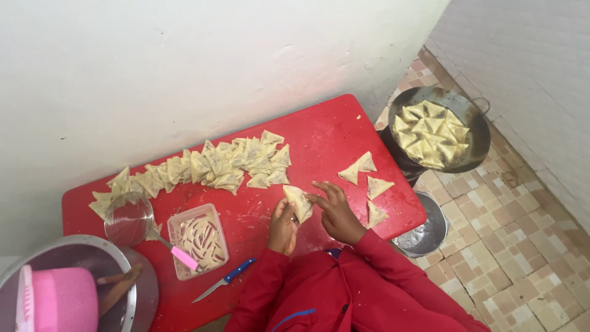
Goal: Fold samosa dough and place into a large pan of oil for frying
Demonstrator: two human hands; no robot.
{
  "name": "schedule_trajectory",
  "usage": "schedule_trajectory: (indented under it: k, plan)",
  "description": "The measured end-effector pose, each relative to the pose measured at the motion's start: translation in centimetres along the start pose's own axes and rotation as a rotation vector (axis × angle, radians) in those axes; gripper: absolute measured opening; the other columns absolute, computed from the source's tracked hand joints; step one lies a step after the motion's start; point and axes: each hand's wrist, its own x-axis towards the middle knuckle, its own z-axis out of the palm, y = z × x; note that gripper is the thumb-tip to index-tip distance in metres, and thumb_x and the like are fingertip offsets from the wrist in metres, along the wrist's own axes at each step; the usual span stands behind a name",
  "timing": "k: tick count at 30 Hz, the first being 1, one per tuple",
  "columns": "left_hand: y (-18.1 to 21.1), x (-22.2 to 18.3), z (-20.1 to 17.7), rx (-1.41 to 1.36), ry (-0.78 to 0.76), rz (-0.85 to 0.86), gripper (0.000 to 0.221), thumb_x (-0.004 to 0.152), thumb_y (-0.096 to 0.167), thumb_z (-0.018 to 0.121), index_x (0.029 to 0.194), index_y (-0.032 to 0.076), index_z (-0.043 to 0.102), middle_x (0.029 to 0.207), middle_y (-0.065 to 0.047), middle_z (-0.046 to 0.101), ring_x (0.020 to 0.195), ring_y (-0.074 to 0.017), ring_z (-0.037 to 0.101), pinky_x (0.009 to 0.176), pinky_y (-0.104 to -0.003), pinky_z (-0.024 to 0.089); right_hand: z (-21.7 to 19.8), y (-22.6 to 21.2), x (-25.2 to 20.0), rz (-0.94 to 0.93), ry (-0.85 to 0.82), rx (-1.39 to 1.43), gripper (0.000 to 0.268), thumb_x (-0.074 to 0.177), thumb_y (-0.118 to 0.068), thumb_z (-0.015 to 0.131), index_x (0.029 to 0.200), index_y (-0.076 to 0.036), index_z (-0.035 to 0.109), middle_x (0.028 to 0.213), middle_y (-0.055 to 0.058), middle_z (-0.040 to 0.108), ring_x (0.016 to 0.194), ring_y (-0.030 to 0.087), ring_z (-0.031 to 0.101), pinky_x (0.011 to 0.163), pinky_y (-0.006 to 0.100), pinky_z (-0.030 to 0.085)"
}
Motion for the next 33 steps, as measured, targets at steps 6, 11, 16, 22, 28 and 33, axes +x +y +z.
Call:
schedule_trajectory:
  k: [6, 11, 16, 22, 28, 33]
  plan:
    - [-0.5, 0.3, 0.1, 0.005, -0.023, -0.015, 0.034, 0.115, 0.020, 0.065, 0.146, 0.008, 0.060, 0.137, -0.021, 0.075, 0.128, -0.0405, 0.077, 0.110, -0.058, 0.063, 0.6, 0.7, -0.5, -0.005, 0.011, 0.003, 0.081, 0.086, 0.007, 0.057, 0.162, -0.019, 0.062, 0.171, 0.022, 0.048, 0.150, 0.056, 0.043, 0.122, 0.074, 0.036]
    - [0.5, -0.5, 1.9, 0.001, -0.023, -0.019, 0.034, 0.115, 0.019, 0.064, 0.146, 0.006, 0.059, 0.137, -0.022, 0.074, 0.129, -0.0415, 0.076, 0.111, -0.059, 0.062, -0.4, 0.0, -0.7, -0.019, -0.025, -0.099, 0.083, 0.089, 0.009, 0.049, 0.166, -0.021, 0.057, 0.173, 0.025, 0.045, 0.150, 0.060, 0.043, 0.118, 0.077, 0.039]
    - [0.4, -0.2, 2.5, -0.021, -0.009, -0.024, 0.033, 0.115, 0.019, 0.064, 0.146, 0.007, 0.060, 0.133, -0.020, 0.075, 0.125, -0.0377, 0.078, 0.108, -0.055, 0.065, -3.0, -1.5, -0.2, 0.084, -0.141, -0.324, 0.077, 0.089, 0.011, 0.049, 0.157, -0.023, 0.064, 0.173, 0.024, 0.046, 0.155, 0.061, 0.041, 0.112, 0.081, 0.048]
    - [-1.2, 0.3, 1.9, 0.007, -0.017, -0.032, 0.033, 0.116, 0.018, 0.064, 0.147, 0.007, 0.059, 0.135, -0.021, 0.074, 0.127, -0.0389, 0.077, 0.109, -0.057, 0.063, -2.0, -0.5, -1.3, -0.010, 0.005, -0.336, 0.076, 0.093, 0.007, 0.048, 0.160, -0.024, 0.062, 0.167, 0.025, 0.052, 0.148, 0.060, 0.049, 0.116, 0.076, 0.047]
    - [0.3, -0.6, 3.4, -0.012, -0.009, -0.065, 0.037, 0.115, 0.021, 0.064, 0.150, 0.008, 0.059, 0.137, -0.019, 0.075, 0.127, -0.0350, 0.077, 0.108, -0.052, 0.065, -2.4, -1.8, -1.5, 0.145, -0.140, -0.408, 0.070, 0.095, 0.002, 0.054, 0.160, -0.022, 0.060, 0.178, 0.020, 0.042, 0.158, 0.058, 0.041, 0.115, 0.075, 0.049]
    - [-4.2, 3.6, -0.7, -0.069, 0.003, -0.137, 0.034, 0.115, 0.018, 0.065, 0.148, 0.009, 0.061, 0.139, -0.020, 0.075, 0.128, -0.0369, 0.077, 0.108, -0.053, 0.065, -3.9, -1.0, -2.8, 0.073, -0.058, -0.453, 0.055, 0.093, -0.005, 0.064, 0.139, -0.030, 0.080, 0.164, 0.012, 0.061, 0.149, 0.053, 0.055, 0.108, 0.064, 0.056]
